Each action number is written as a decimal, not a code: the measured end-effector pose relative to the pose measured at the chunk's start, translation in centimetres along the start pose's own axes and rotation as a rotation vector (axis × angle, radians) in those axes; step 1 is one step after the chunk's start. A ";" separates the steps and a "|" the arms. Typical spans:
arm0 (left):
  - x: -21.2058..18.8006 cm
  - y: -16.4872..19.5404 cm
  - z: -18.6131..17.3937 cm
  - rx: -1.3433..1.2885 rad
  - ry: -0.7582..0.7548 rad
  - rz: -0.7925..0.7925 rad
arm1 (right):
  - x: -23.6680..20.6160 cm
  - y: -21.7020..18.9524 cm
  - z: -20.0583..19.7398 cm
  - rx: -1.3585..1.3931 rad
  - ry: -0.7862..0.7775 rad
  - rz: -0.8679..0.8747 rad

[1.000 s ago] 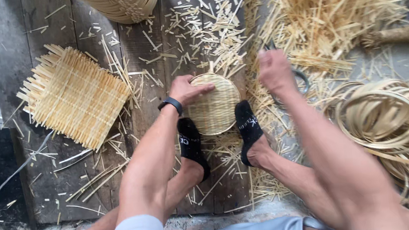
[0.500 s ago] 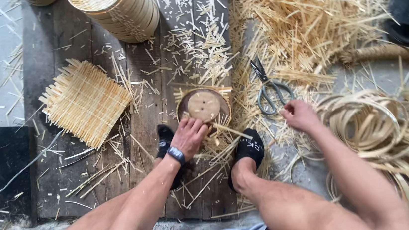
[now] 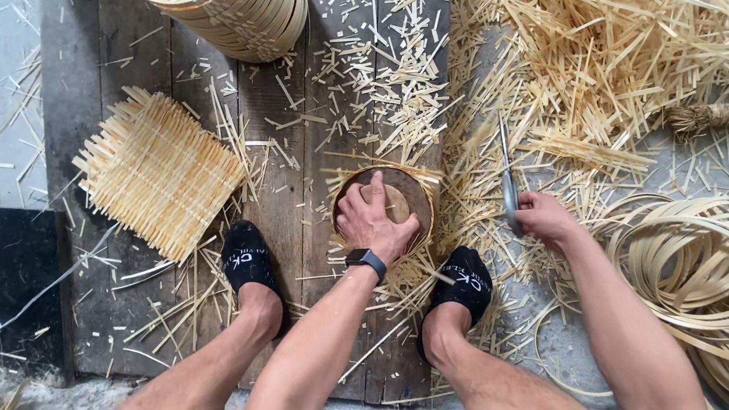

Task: The person sits on the floor weaving flat woven bamboo mats into round basket bottoms. They press a woven mat over a round wooden mold, tuck and secure bamboo strips around the rim, trim excess strips with scissors, and place finished round woven bases onto a stack of completed baskets.

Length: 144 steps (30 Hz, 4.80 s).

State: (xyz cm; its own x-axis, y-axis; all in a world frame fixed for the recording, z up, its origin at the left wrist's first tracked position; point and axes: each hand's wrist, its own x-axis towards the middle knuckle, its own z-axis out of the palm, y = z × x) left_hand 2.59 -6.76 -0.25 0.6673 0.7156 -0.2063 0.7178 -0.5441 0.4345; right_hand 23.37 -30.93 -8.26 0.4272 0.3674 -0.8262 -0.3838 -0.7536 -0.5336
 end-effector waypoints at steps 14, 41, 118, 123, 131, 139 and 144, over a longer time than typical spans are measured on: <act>-0.7 -2.4 -1.5 -0.036 -0.011 0.362 | -10.5 0.4 6.3 -0.691 0.544 -0.724; -1.5 -4.1 -2.5 -0.103 -0.029 0.565 | -0.9 -3.7 3.9 -1.214 0.285 -0.386; -1.5 -4.0 -2.7 -0.074 -0.211 0.371 | -0.9 -4.2 5.0 -1.300 0.374 -0.656; -3.3 -2.5 -1.5 -0.127 -0.112 0.129 | -1.2 -3.8 3.2 -0.839 0.348 -0.318; -1.8 -3.5 -1.3 -0.046 -0.094 0.292 | -5.2 1.8 4.1 -0.083 0.430 -0.114; -4.5 -3.6 0.0 -0.158 -0.021 -0.030 | -3.1 -3.4 3.9 -0.679 -0.085 -0.162; -5.5 -4.0 -0.5 -0.171 0.018 -0.028 | 1.6 -7.5 2.4 -0.358 0.138 -0.163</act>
State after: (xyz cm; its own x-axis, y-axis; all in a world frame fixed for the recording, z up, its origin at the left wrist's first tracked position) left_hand -4.04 -8.29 -0.43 0.6429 0.7378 -0.2056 0.6908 -0.4427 0.5717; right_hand 24.97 -23.41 -6.06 0.5740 0.4396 -0.6908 -0.0038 -0.8422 -0.5392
